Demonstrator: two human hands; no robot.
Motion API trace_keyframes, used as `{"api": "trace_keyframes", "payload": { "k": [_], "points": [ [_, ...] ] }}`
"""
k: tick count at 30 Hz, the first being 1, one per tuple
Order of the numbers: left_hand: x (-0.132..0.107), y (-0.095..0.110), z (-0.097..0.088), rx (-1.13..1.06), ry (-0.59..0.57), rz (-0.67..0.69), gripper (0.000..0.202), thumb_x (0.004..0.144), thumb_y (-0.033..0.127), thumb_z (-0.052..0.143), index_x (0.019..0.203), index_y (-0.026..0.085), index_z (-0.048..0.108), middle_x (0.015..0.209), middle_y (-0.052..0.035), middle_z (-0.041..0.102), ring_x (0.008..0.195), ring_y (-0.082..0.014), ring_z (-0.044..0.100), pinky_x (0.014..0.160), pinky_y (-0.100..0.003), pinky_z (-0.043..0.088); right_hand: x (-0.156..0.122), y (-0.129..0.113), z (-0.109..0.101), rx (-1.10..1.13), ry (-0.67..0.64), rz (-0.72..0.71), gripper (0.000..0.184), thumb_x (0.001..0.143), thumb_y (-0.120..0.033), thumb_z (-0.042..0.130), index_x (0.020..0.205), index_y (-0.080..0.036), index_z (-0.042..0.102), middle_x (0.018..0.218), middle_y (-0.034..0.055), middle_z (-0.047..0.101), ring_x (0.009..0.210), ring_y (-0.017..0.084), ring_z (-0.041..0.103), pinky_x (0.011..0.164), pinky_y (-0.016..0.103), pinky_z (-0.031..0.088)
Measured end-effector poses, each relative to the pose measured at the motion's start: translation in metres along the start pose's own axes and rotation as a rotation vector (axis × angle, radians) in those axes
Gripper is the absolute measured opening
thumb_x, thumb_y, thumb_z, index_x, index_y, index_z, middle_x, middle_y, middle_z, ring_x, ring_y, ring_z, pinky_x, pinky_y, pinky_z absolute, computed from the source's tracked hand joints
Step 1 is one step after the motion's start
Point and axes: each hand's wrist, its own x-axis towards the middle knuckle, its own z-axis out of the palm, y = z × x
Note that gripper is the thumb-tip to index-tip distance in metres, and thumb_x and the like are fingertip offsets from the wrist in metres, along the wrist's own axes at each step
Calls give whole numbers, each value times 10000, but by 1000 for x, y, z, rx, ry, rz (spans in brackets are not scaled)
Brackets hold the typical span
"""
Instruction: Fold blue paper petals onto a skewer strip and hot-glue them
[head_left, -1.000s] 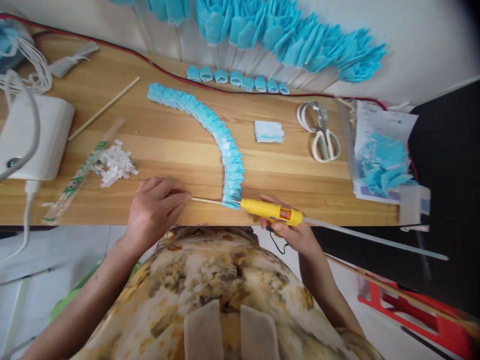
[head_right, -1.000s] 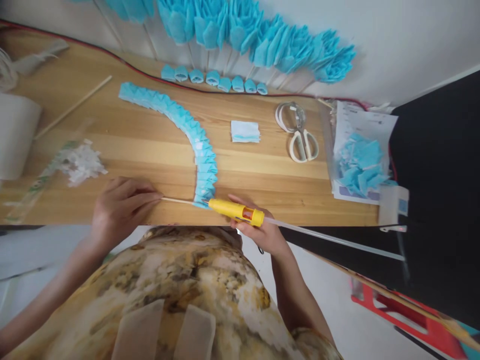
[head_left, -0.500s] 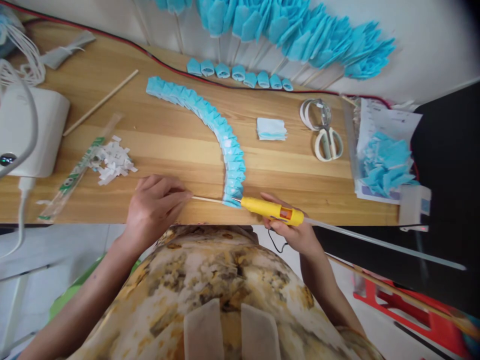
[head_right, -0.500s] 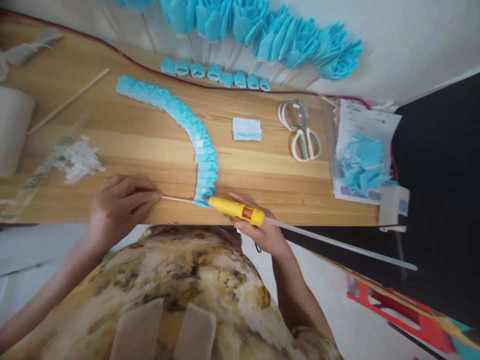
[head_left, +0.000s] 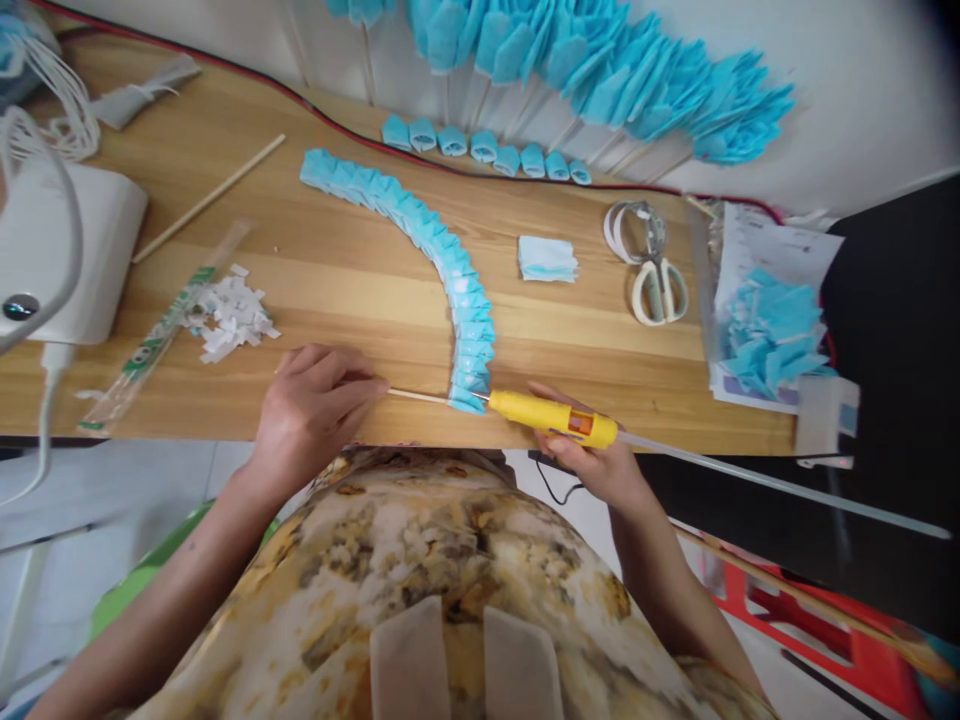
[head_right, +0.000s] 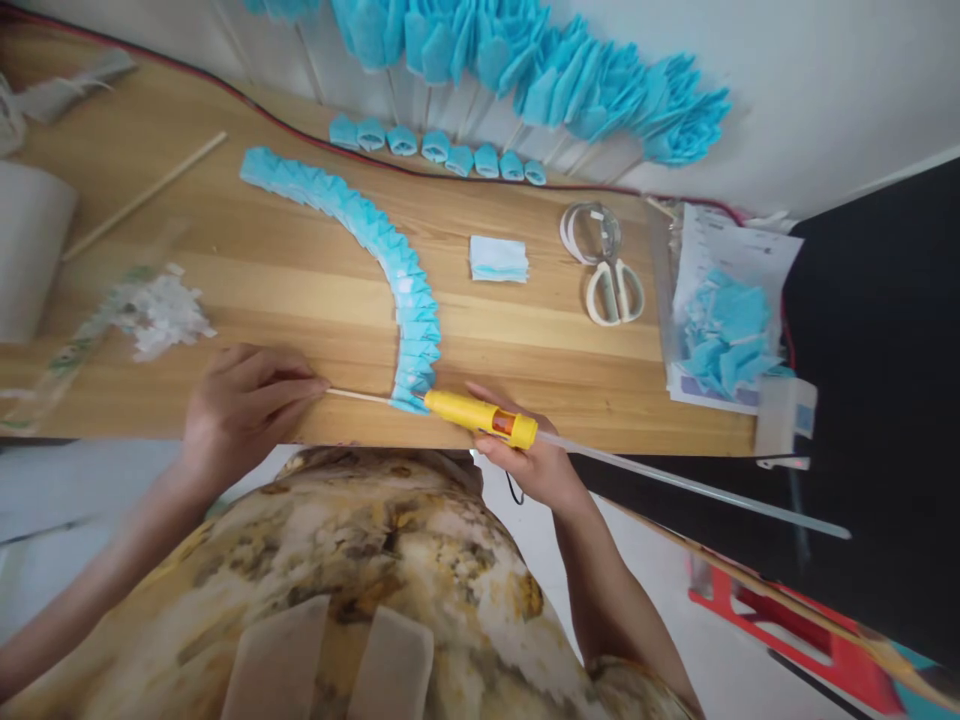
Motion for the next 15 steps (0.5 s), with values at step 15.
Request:
{"api": "trace_keyframes", "payload": {
  "k": [15],
  "points": [
    [2,1,-1,-3,2,-10,181,977,240,599,898,267,759,959,-44,747,842,-239,621,723,-421,454,7,-17,-4,-156,-33,13,564,862,-412,674,1391,-221,646,759,7,703,581,147,518,591,279,487]
  ]
}}
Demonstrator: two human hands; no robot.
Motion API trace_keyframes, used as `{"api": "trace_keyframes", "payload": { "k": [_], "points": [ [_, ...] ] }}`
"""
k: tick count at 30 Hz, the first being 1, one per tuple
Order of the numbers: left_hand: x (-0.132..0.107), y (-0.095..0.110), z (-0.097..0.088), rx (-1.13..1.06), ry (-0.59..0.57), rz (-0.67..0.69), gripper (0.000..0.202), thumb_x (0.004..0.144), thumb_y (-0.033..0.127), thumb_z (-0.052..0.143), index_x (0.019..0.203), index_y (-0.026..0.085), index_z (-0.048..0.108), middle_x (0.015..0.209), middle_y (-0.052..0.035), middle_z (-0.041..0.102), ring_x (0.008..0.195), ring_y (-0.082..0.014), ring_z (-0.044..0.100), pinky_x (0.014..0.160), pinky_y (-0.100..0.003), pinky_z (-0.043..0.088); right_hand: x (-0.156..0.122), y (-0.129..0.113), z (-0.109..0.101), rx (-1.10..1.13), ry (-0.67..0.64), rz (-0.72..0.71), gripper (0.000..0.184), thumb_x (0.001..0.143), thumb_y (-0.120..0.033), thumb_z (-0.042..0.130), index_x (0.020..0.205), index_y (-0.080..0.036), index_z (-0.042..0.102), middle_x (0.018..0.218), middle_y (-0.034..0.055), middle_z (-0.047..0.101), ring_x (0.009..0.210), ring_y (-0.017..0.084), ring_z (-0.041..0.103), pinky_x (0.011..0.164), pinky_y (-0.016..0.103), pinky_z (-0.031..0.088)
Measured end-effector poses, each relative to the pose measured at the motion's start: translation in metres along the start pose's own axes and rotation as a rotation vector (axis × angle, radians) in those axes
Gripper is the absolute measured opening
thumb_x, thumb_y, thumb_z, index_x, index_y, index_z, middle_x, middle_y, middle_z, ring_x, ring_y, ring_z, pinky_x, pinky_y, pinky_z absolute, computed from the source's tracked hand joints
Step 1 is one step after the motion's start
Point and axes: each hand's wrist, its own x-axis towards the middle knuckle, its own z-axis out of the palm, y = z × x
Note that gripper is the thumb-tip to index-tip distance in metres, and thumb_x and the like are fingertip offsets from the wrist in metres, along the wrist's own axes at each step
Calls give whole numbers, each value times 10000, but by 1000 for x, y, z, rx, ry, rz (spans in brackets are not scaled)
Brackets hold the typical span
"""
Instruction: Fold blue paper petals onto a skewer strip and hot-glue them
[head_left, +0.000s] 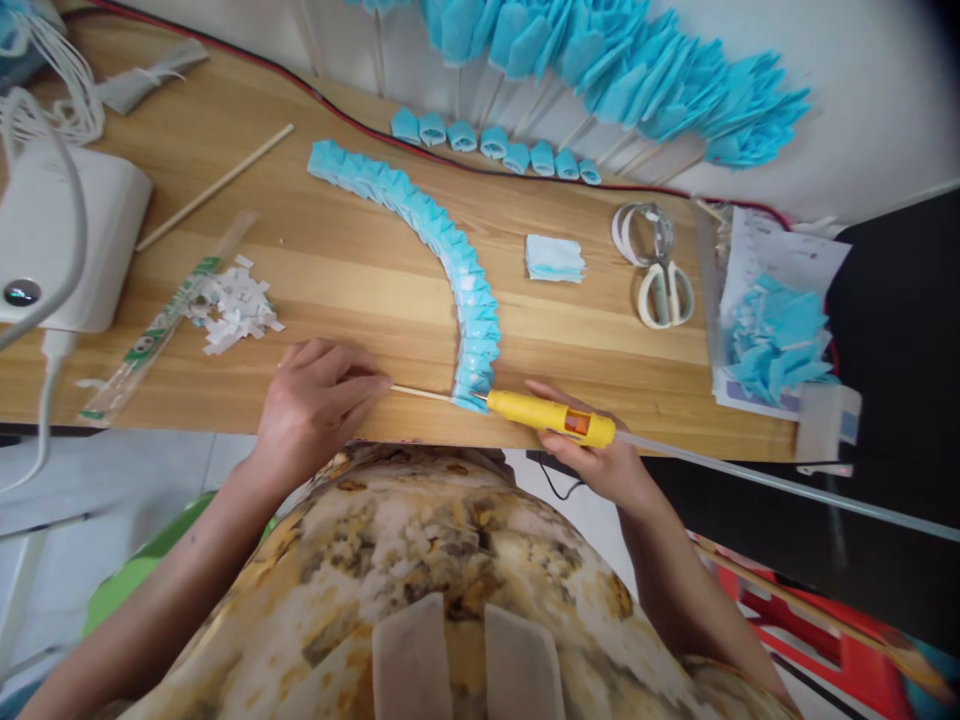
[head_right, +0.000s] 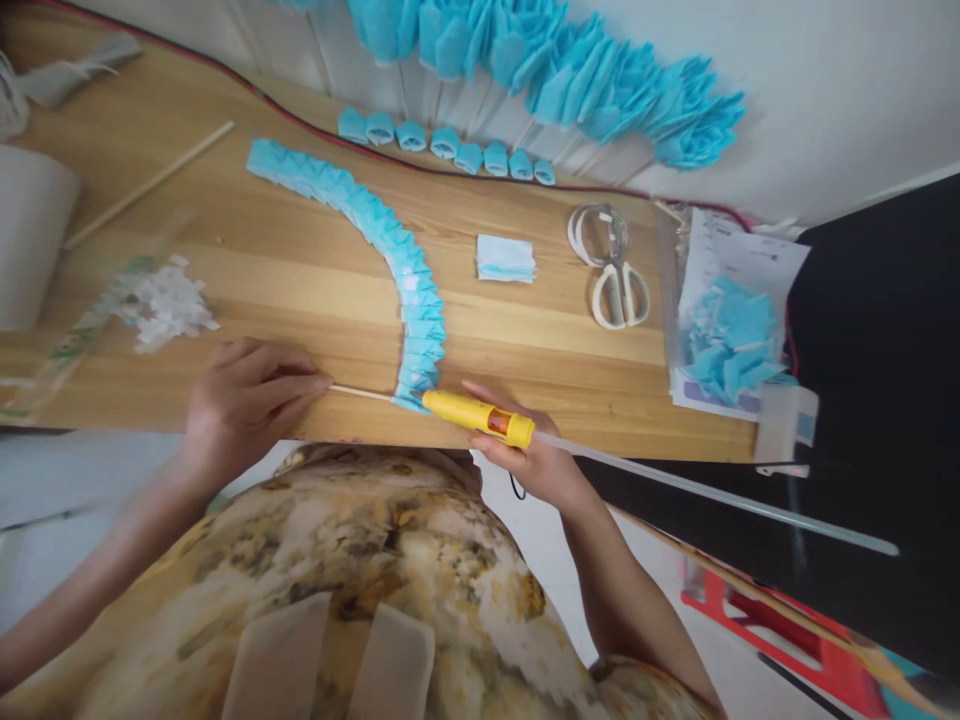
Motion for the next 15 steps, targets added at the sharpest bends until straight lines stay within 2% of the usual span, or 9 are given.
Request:
{"api": "trace_keyframes", "payload": {
  "k": [5,7,12,15],
  "points": [
    [0,0,0,2,8,17,158,970,223,613,907,258,753,958,-45,745,849,-239,617,725,-413,454,0,2,0,-7,3,3,563,867,-397,682,1403,-230,643,765,4,716,573,142,519,584,270,485],
    [0,0,0,1,4,11,168,976,236,604,903,260,753,959,-46,744,854,-239,615,728,-412,452,-1,2,-1,-8,5,3,561,867,-398,687,1401,-232,646,846,22,753,605,151,562,602,273,504],
    [0,0,1,8,-14,-31,207,989,266,578,884,273,757,955,-41,745,862,-233,616,745,-408,449,2,-2,-1,-40,19,-10,541,863,-394,700,1381,-243,664,1148,67,776,827,206,704,748,304,569],
    [-1,0,1,10,-13,-24,202,988,263,580,889,274,756,953,-40,745,855,-232,610,735,-404,443,4,-6,-1,-74,10,-23,539,867,-403,709,1382,-249,665,1162,64,778,916,238,726,785,322,584]
  ]
}}
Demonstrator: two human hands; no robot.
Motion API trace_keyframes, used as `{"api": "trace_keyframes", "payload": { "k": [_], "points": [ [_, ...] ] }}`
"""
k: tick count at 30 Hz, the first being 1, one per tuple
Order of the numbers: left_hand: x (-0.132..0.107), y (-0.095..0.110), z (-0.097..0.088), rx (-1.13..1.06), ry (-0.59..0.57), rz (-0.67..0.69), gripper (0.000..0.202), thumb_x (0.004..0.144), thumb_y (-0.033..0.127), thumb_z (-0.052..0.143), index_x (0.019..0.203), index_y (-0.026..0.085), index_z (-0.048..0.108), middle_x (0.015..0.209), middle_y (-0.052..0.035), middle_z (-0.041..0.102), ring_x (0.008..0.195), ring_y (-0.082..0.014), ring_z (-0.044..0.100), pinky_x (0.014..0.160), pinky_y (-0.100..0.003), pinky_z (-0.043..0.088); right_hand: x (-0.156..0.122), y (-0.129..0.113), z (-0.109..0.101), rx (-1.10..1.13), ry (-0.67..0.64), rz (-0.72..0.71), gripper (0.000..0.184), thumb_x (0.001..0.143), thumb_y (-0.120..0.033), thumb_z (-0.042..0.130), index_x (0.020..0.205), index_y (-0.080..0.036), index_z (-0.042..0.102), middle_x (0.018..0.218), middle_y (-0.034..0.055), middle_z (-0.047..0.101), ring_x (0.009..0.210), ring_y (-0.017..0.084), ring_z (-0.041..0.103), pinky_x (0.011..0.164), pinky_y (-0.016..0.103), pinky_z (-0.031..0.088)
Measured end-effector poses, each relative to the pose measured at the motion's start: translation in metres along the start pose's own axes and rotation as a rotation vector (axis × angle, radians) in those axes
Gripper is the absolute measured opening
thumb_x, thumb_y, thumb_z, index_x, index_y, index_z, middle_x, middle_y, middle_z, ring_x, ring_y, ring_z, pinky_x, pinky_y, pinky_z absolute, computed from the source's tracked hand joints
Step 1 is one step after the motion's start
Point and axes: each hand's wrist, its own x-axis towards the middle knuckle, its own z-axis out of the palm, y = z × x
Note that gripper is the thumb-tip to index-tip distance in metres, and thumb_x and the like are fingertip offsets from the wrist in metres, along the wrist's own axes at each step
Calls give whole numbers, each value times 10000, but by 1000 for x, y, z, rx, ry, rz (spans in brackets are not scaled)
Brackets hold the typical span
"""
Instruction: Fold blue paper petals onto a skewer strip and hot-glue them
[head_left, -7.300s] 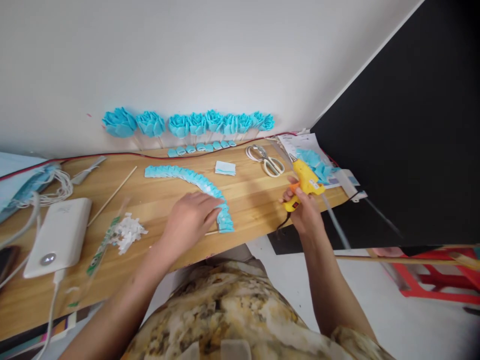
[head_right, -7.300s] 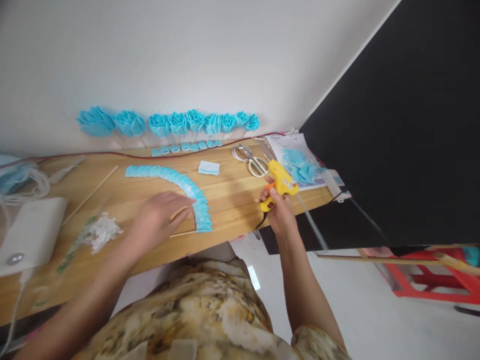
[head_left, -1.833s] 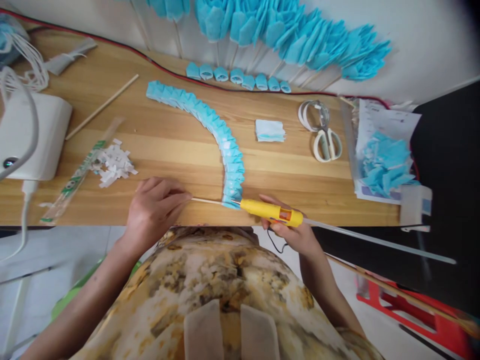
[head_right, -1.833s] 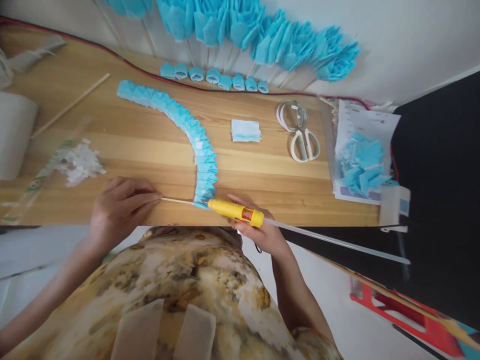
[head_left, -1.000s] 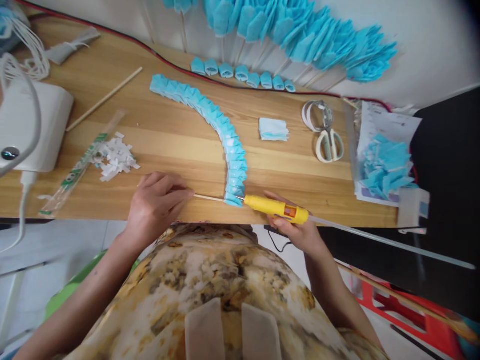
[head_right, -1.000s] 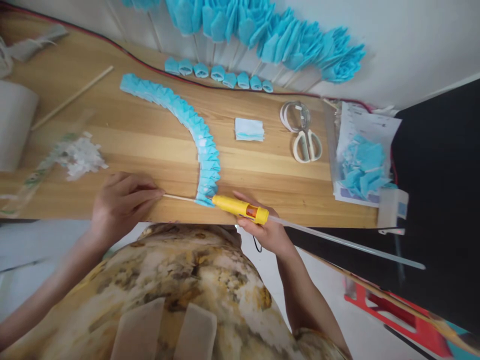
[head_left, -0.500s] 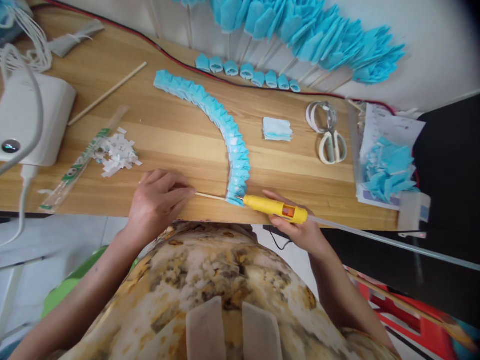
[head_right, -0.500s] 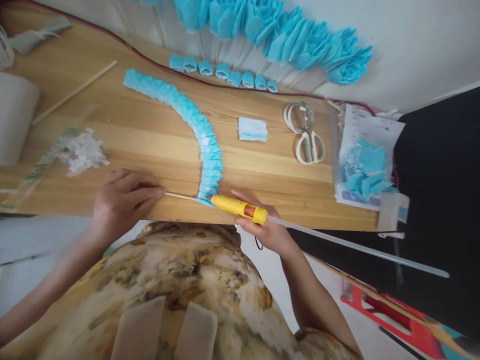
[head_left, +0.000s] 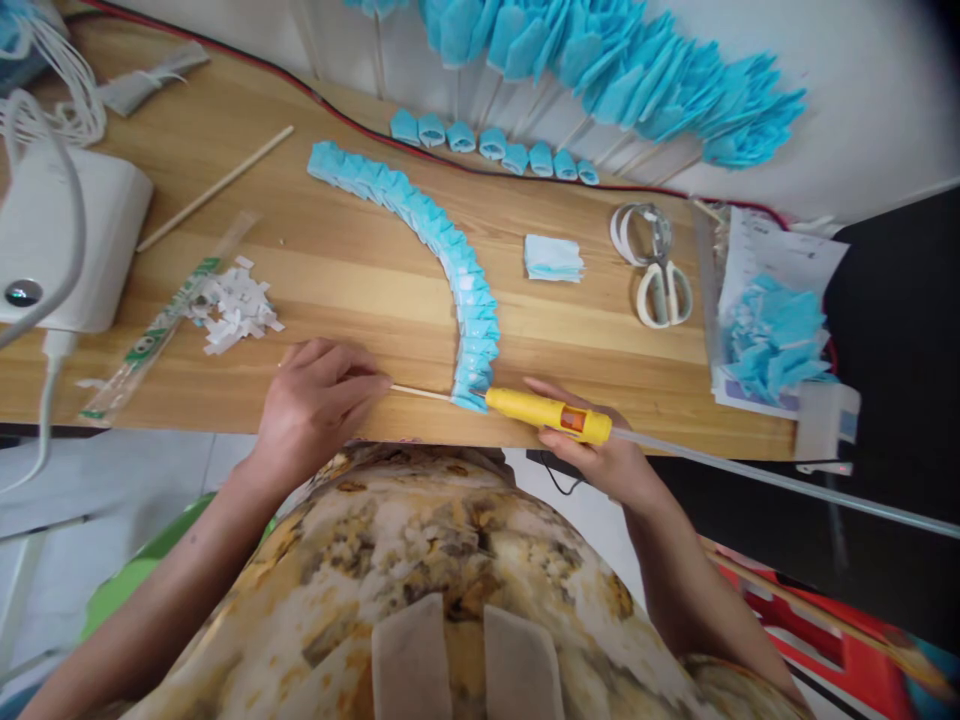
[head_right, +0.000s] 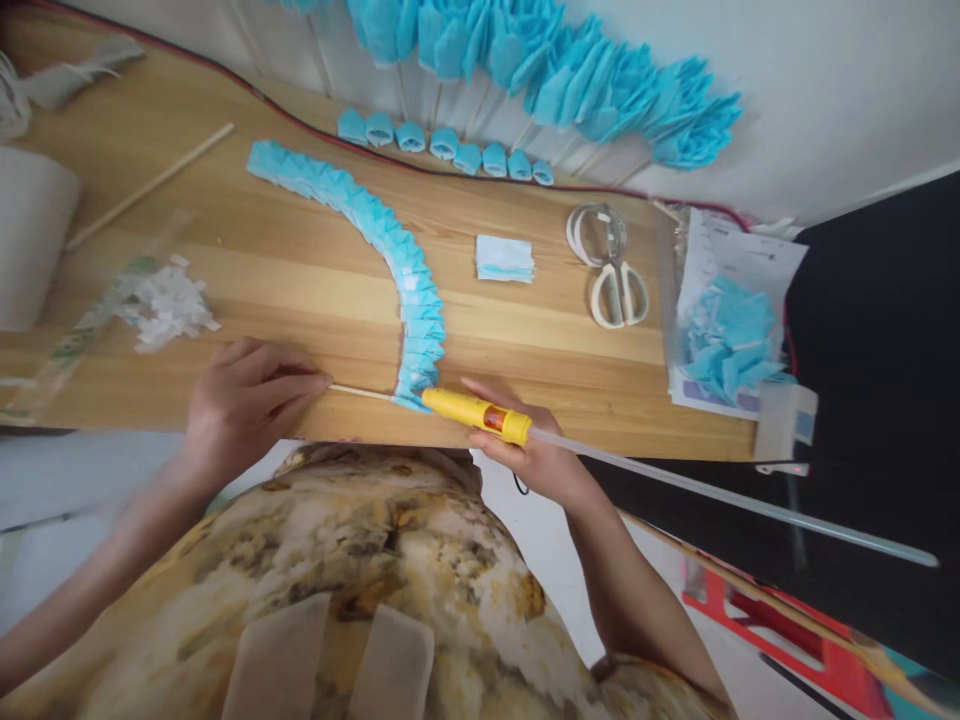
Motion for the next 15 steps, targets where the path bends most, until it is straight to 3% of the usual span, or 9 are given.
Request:
{"api": "trace_keyframes", "payload": {
  "k": [4,9,13,15],
  "points": [
    [0,1,0,-6,3,11,183,986,251,589,906,267,753,962,-44,743,854,-239,607,744,-415,443,-2,-2,-16,-103,-49,-20,565,875,-459,713,1406,-280,648,947,43,795,756,233,720,681,333,585],
    [-1,-1,1,-13,32,42,142,972,230,618,915,247,747,957,-51,734,851,-234,609,750,-403,440,2,-8,-49,17,47,-105,446,887,-556,676,1216,-263,744,973,86,788,746,247,706,628,371,565],
    [-2,-2,4,-12,36,48,151,982,231,610,924,236,749,955,-56,732,853,-222,608,750,-385,442,44,-21,-49,344,296,-184,406,926,-581,613,1073,-216,709,889,84,758,716,203,692,466,271,449],
    [-2,-1,4,-27,52,55,146,987,235,610,955,229,753,956,-62,736,860,-219,618,757,-380,456,77,-30,-41,449,333,-173,388,915,-575,628,1025,-205,677,855,69,731,724,181,694,437,228,417]
  ]
}}
